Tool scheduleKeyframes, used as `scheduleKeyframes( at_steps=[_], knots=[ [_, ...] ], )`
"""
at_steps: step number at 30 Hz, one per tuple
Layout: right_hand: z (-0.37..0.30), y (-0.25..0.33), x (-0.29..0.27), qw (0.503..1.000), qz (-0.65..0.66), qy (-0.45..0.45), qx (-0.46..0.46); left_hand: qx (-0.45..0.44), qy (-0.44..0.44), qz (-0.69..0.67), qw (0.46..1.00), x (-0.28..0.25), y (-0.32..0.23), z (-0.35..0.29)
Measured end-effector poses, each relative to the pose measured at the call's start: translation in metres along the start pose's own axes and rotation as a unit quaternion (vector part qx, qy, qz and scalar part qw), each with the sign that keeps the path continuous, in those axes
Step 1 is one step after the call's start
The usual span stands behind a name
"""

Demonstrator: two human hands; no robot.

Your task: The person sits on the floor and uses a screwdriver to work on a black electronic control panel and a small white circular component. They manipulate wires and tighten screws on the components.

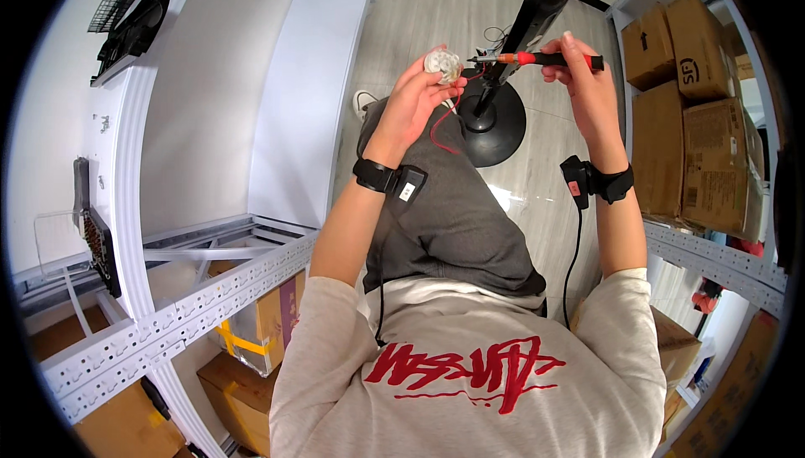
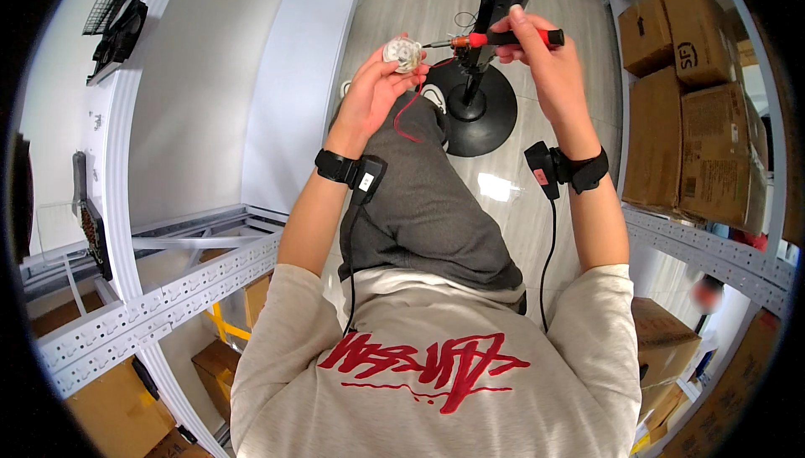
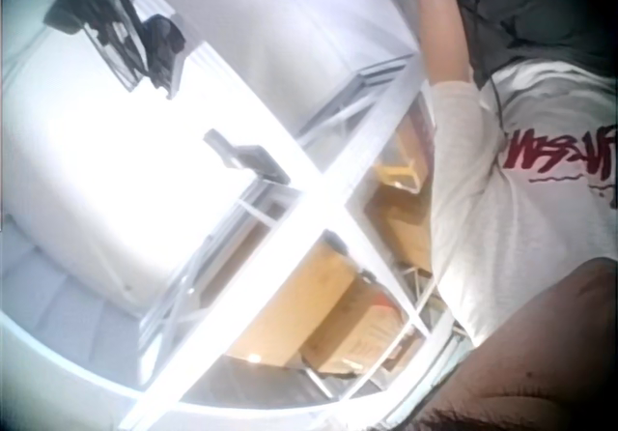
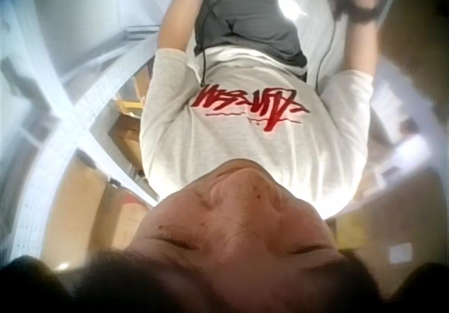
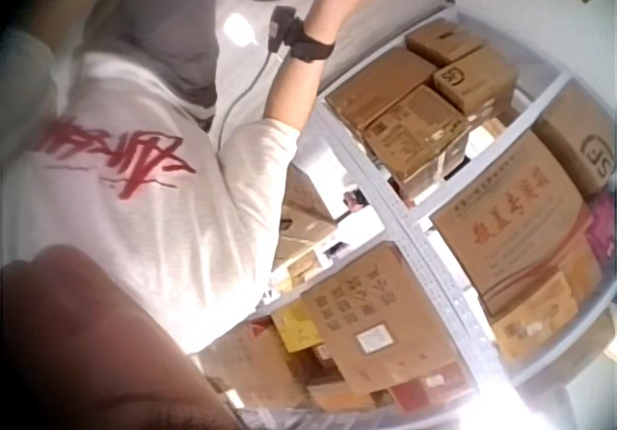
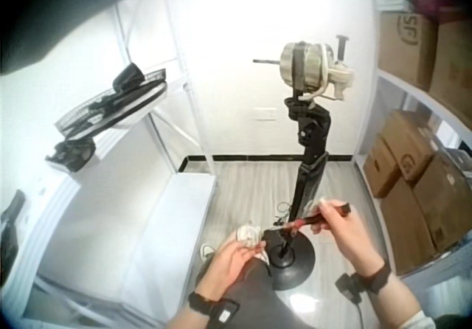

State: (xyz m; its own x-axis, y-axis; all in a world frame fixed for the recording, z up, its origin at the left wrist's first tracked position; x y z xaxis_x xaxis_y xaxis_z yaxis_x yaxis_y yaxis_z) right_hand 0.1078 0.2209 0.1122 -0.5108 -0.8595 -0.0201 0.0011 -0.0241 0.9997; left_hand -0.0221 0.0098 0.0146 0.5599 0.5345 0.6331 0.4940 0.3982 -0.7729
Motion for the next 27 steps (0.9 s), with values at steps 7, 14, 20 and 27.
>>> scheduleKeyframes(
  at_steps=[7,14,20,27],
  knots=[
    [-0.006,0.0,0.025,0.999,-0.037,0.028,-0.01,0.007,0.004,0.003,1.0,0.001,-0.001,-0.006],
    [-0.019,-0.009,0.023,0.999,0.01,0.034,-0.012,0.004,0.013,-0.007,1.0,-0.003,-0.002,-0.006],
    [-0.025,-0.003,0.021,0.999,-0.009,0.032,-0.044,-0.006,0.021,-0.019,1.0,0.001,0.002,0.0],
    [-0.024,-0.003,0.026,0.998,-0.033,0.026,-0.053,-0.007,0.008,-0.001,1.0,0.004,0.003,0.0]
  ],
)
Point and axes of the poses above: each hand's wrist, its own z-axis towards the middle knuckle, its own x-axis out of the palm, y = z × x, the point moved 3 cm from there along z, towards the middle knuckle, and after that the axes turned 3 degrees about x, right-handed, at the moved point
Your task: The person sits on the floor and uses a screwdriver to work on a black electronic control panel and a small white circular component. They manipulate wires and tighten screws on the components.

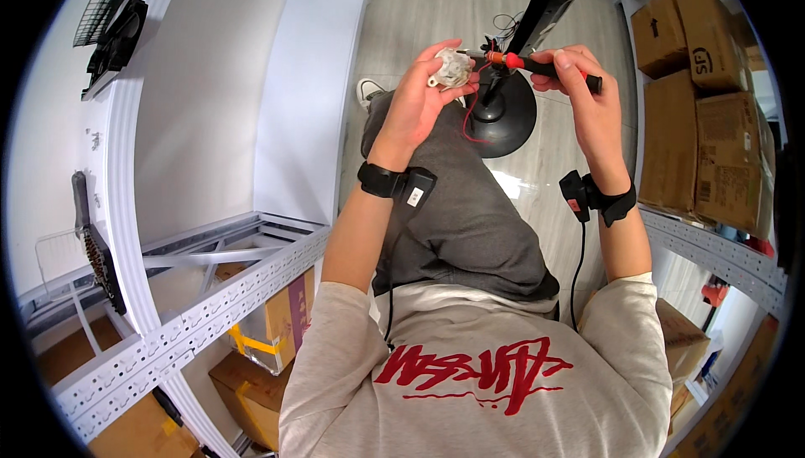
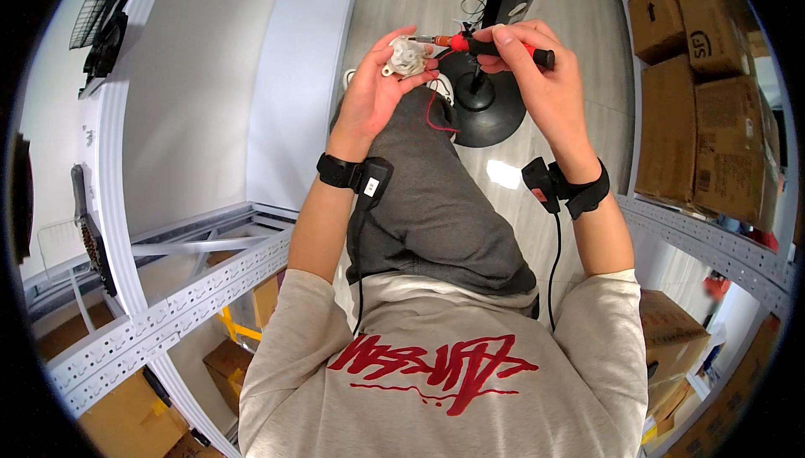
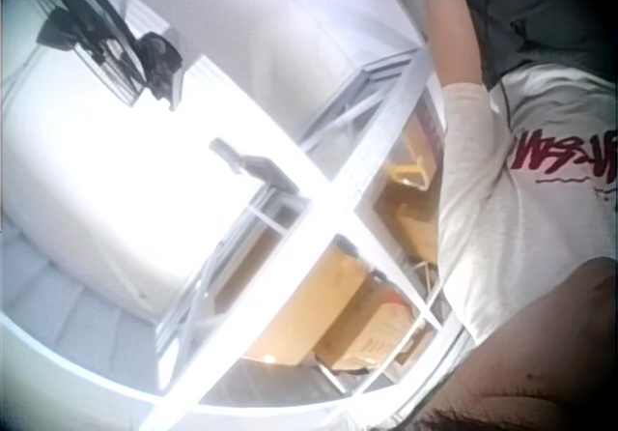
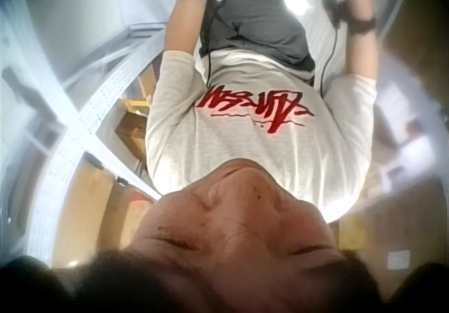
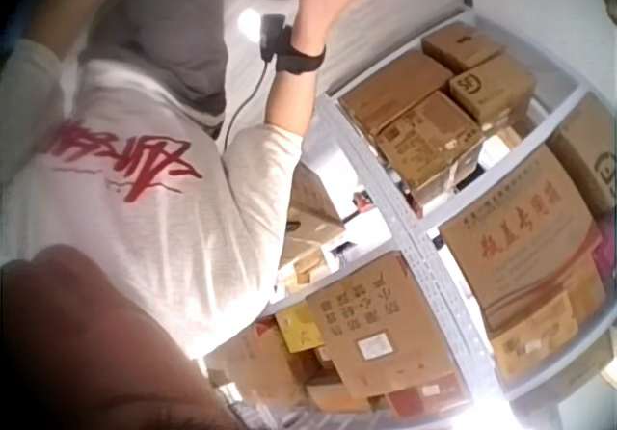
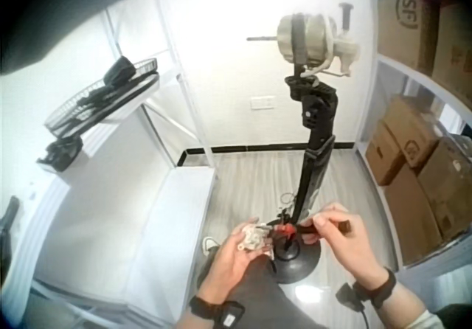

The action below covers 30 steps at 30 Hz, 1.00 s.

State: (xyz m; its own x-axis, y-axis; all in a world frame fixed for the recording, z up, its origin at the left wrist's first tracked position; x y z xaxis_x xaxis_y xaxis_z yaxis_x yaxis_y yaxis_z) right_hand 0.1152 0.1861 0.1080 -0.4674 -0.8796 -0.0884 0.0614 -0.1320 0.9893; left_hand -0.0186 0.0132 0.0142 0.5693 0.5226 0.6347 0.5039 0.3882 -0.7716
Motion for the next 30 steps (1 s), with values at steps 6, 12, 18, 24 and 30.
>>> scheduleKeyframes(
  at_steps=[6,12,18,24,30],
  knots=[
    [0.0004,0.0,0.0057,1.0,0.017,-0.003,-0.003,0.007,0.011,0.004,1.0,-0.0029,0.0012,-0.001],
    [0.0006,-0.0045,0.0046,1.0,0.021,0.002,-0.007,0.007,0.011,0.013,1.0,-0.0017,-0.0012,-0.0023],
    [-0.0001,-0.0063,0.0036,1.0,0.014,0.0,-0.008,0.009,0.011,0.019,1.0,-0.0019,-0.0012,-0.0037],
    [0.0019,-0.0074,0.0043,1.0,0.017,0.0,-0.008,0.011,0.008,0.02,1.0,0.0004,-0.0028,-0.0038],
    [0.0011,-0.0074,0.0062,1.0,0.017,-0.001,-0.006,0.01,0.011,0.006,1.0,0.0,-0.0031,-0.0038]
  ],
)
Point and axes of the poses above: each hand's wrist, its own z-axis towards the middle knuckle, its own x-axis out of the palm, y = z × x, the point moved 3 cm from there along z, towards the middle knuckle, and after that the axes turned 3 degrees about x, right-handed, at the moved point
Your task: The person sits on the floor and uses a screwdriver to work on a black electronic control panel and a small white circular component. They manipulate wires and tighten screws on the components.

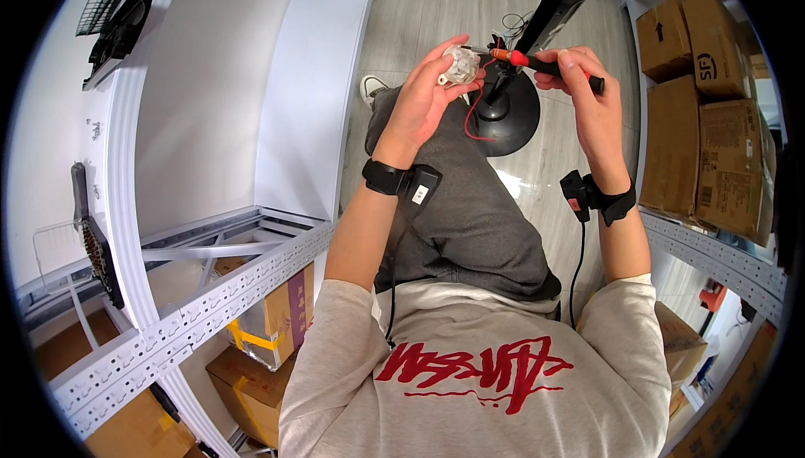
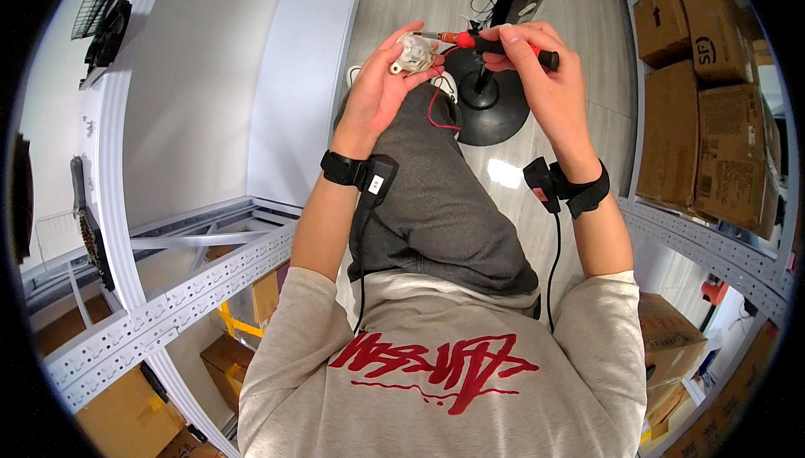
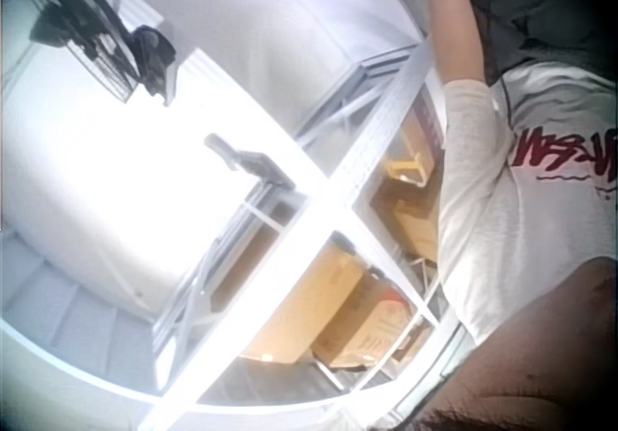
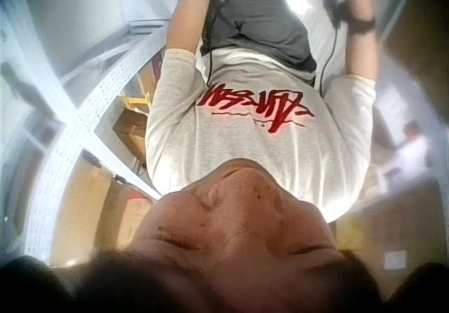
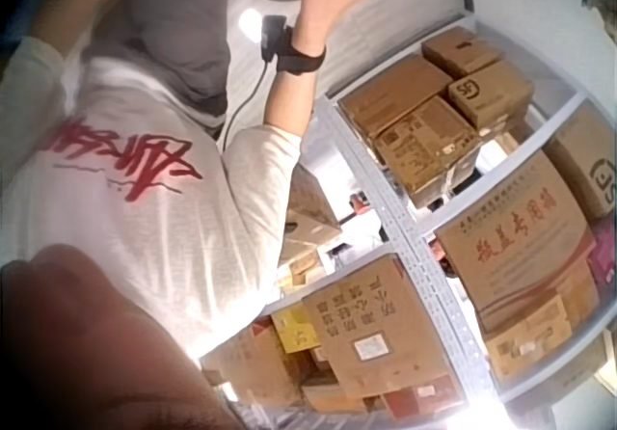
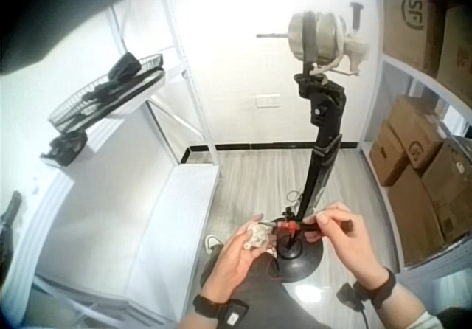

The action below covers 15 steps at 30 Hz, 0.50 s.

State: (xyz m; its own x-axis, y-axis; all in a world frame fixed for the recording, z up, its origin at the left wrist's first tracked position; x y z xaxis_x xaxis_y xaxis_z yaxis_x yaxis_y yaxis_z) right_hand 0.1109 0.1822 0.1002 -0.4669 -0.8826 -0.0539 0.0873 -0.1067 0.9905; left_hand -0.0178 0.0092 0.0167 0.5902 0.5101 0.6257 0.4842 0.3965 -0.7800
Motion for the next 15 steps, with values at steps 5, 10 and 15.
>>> scheduleKeyframes(
  at_steps=[5,10,15],
  knots=[
    [0.0,0.004,-0.001,0.996,-0.066,0.034,-0.043,0.012,-0.013,0.034,0.999,0.0,0.0,0.001],
    [0.005,0.009,-0.011,0.982,-0.153,0.072,-0.082,0.021,-0.009,0.034,0.999,-0.005,0.0,0.001],
    [0.002,0.026,-0.01,0.975,-0.152,-0.002,0.164,0.02,0.002,0.084,0.996,-0.001,-0.001,-0.003]
  ],
)
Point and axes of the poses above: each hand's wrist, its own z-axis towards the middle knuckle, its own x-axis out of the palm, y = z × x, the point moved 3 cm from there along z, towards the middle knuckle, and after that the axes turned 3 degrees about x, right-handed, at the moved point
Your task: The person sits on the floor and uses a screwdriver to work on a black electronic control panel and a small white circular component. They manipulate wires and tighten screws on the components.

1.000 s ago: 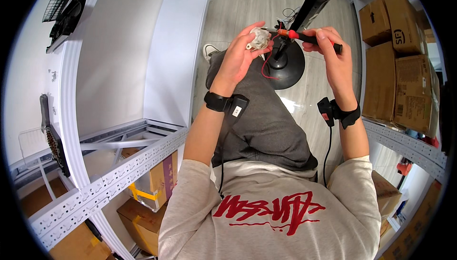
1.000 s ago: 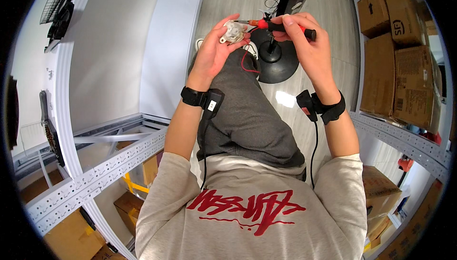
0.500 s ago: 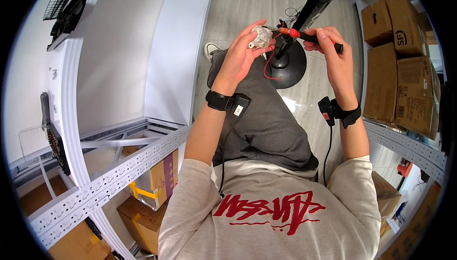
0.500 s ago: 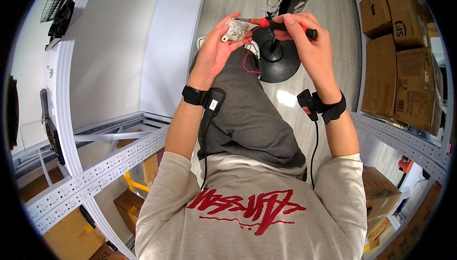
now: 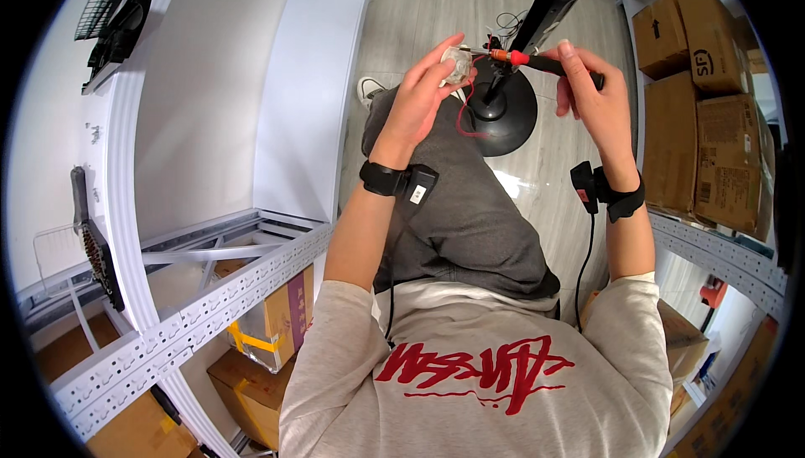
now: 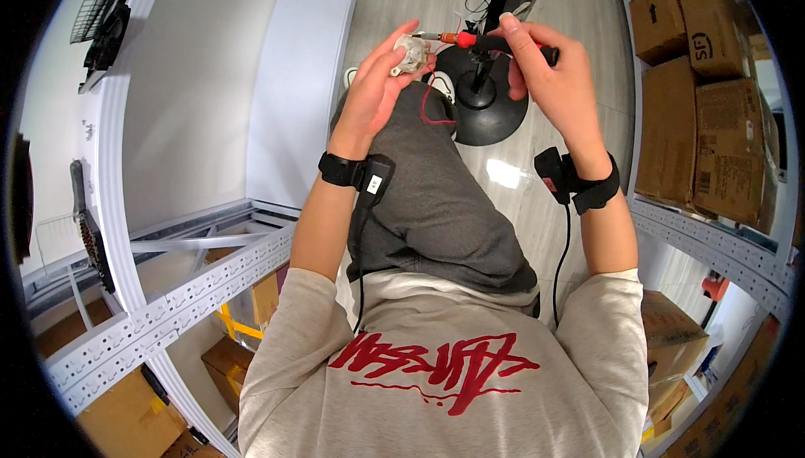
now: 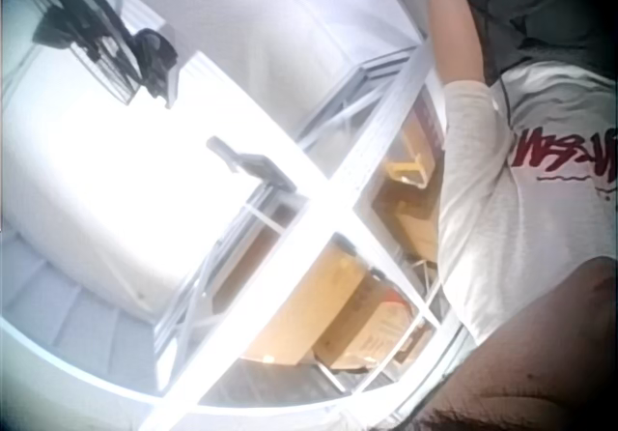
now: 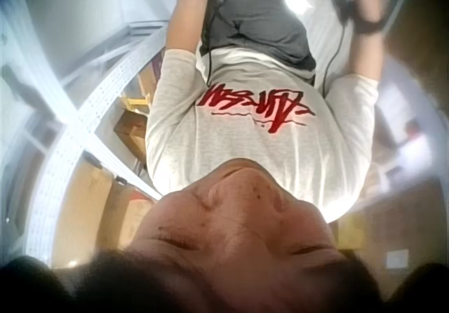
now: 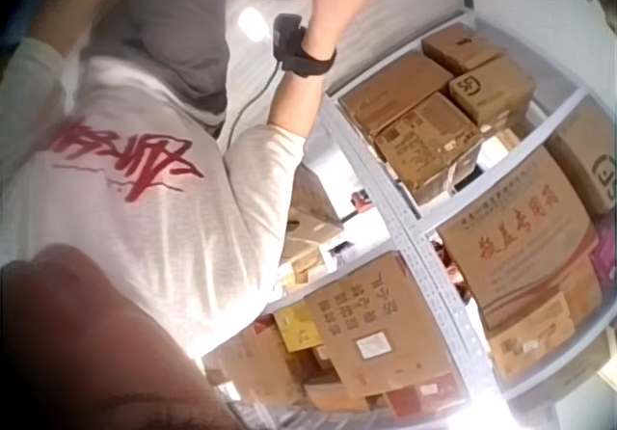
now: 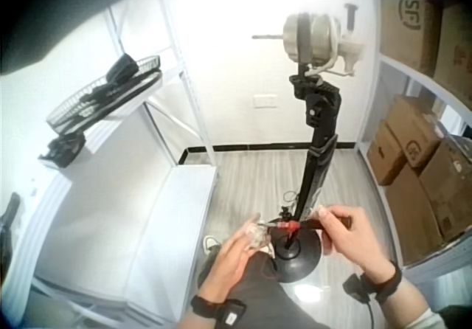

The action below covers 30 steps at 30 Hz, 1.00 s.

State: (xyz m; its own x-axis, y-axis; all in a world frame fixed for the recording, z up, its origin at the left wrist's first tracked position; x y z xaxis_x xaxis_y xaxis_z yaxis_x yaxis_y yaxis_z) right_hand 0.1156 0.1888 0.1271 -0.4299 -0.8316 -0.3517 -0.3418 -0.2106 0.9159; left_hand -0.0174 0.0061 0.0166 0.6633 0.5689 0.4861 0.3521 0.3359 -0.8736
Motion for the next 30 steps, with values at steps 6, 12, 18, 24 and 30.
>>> scheduleKeyframes(
  at_steps=[6,12,18,24,30],
  knots=[
    [-0.003,-0.004,0.005,0.997,-0.005,0.032,-0.073,0.006,-0.011,-0.022,1.0,-0.002,0.001,0.001],
    [-0.002,-0.001,-0.006,0.957,-0.146,0.049,-0.247,0.002,-0.004,-0.015,1.0,-0.002,-0.002,-0.003],
    [-0.001,0.001,-0.008,0.996,-0.004,0.019,-0.092,0.001,0.006,-0.008,1.0,0.002,-0.001,-0.002],
    [-0.009,0.009,-0.001,0.93,-0.172,-0.096,-0.309,0.003,-0.004,-0.065,0.998,-0.005,0.001,-0.001],
    [-0.005,0.001,0.008,0.954,-0.102,-0.116,-0.258,0.009,-0.007,-0.071,0.997,-0.001,-0.001,-0.001]
  ],
)
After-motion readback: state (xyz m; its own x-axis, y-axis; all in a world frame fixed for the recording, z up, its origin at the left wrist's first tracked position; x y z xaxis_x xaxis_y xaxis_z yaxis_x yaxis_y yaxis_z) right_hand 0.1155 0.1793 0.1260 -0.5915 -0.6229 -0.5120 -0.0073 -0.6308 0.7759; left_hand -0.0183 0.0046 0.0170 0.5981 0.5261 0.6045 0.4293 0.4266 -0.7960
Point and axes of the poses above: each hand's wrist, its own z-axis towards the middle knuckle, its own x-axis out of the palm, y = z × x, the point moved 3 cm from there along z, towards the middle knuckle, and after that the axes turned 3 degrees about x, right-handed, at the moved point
